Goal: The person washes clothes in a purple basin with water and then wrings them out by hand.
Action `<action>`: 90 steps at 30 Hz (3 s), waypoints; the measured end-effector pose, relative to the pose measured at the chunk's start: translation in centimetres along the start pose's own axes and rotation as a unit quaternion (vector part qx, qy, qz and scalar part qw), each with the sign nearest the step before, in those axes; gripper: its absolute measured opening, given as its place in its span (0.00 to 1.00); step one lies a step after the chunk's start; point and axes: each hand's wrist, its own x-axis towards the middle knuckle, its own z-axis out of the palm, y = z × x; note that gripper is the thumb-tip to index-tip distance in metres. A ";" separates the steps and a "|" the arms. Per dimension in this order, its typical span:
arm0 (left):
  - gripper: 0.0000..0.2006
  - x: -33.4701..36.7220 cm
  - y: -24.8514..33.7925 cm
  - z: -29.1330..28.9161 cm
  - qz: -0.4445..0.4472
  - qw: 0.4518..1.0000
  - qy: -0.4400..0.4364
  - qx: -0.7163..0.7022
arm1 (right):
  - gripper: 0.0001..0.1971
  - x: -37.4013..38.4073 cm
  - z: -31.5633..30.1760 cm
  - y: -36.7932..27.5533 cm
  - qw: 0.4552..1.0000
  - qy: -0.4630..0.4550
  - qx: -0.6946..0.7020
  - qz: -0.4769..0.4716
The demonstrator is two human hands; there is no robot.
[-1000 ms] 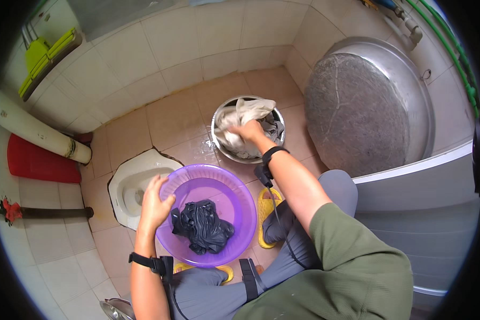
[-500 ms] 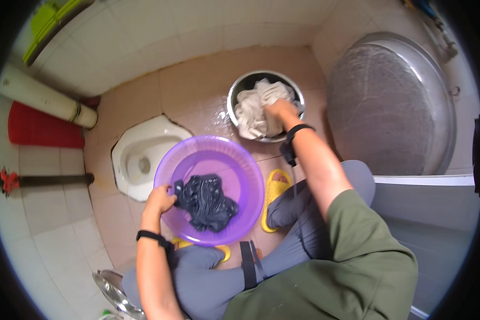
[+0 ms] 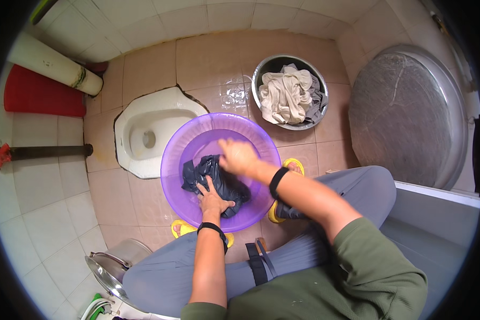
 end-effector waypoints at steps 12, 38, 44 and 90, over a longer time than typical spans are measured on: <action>0.33 -0.4 -2.8 0.1 -0.011 0.982 0.105 -0.159 | 0.35 -4.0 11.7 -4.0 0.968 -0.145 0.197 0.053; 0.07 -12.9 -3.0 -17.1 0.094 0.912 0.006 -0.398 | 0.46 -4.9 5.6 -3.7 0.482 -0.360 0.780 0.170; 0.16 -14.4 -2.7 -16.9 0.215 0.838 0.009 -0.502 | 0.41 -3.2 1.0 -5.2 0.392 -0.300 0.859 0.138; 0.06 -8.0 1.9 -17.3 0.262 0.582 0.178 -0.749 | 0.34 -2.9 -11.3 -10.2 0.881 0.256 0.374 -0.135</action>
